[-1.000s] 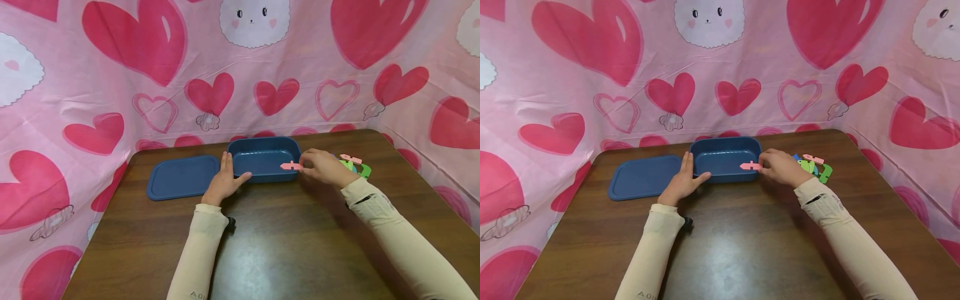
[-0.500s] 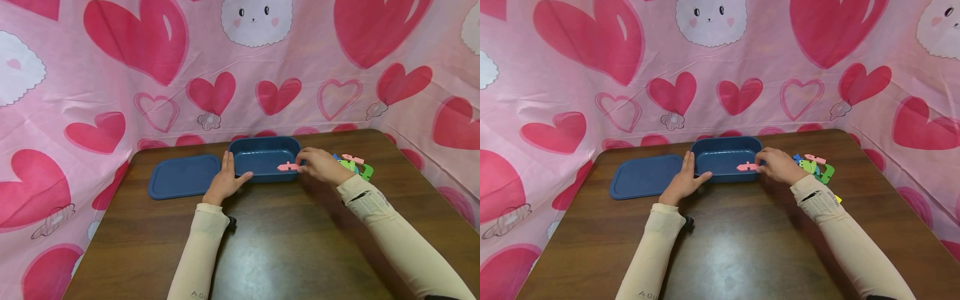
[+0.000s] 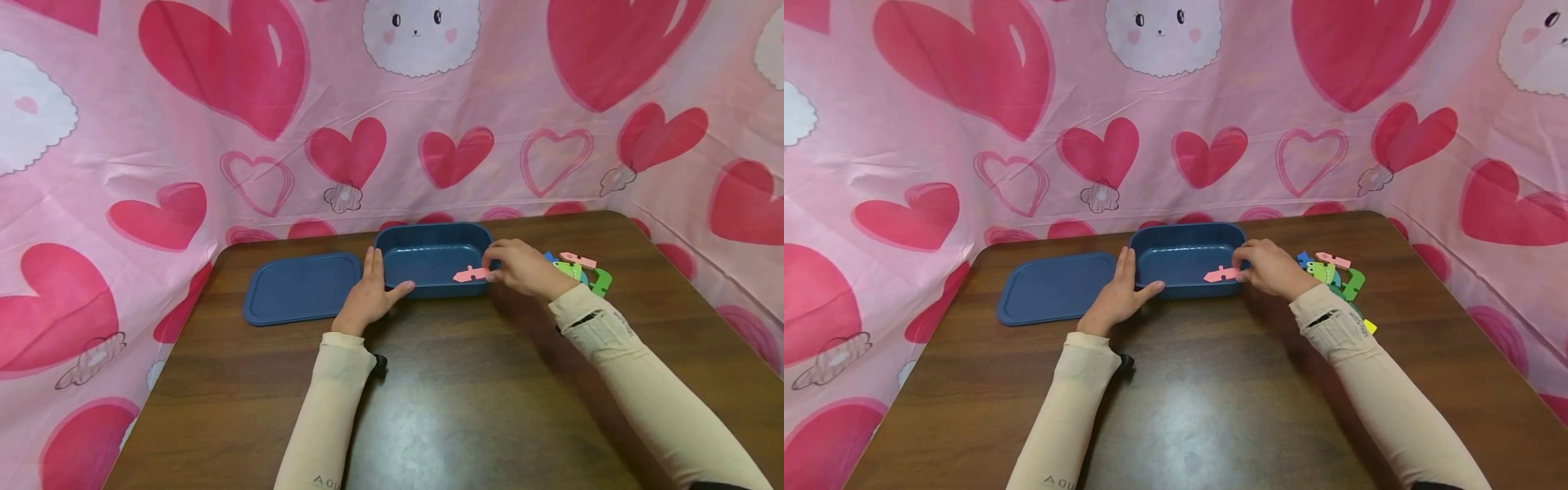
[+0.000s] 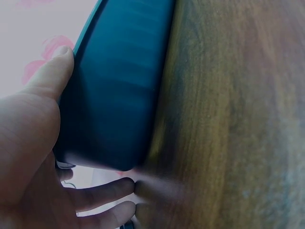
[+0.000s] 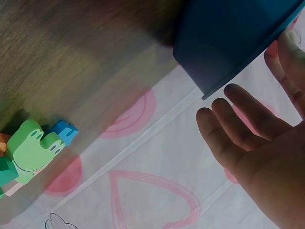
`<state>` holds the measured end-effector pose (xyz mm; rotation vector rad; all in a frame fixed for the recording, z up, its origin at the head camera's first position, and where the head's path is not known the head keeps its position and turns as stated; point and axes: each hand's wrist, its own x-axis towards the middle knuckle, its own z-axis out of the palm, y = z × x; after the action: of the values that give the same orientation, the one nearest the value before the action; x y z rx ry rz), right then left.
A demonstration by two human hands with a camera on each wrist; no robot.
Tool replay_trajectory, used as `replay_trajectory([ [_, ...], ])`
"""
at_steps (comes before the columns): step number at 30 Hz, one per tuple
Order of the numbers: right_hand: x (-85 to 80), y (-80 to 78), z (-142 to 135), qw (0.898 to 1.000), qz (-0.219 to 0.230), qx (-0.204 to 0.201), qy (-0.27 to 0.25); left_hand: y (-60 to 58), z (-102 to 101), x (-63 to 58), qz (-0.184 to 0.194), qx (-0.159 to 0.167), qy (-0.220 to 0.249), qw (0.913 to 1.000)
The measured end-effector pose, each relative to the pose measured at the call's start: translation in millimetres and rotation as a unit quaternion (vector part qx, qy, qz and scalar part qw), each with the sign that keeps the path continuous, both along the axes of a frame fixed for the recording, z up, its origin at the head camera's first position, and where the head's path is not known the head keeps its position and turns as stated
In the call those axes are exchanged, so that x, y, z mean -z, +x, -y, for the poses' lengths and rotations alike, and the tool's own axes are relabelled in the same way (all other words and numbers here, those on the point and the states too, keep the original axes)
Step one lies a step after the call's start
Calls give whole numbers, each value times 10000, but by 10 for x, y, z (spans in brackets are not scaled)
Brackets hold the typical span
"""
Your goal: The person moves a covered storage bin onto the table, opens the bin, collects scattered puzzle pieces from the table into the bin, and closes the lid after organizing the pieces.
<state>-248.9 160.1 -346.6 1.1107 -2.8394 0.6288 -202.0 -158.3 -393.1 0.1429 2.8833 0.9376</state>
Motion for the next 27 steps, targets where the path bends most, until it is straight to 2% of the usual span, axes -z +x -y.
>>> replay_trajectory([
  [19, 51, -35, -56, 9953, 959, 57, -71, -5, 5, 17, -13, 29, 74, 10000],
  [27, 68, 10, -113, 9931, 1100, 387, -93, -18, -1, 9, -23, 1, 22, 10000],
])
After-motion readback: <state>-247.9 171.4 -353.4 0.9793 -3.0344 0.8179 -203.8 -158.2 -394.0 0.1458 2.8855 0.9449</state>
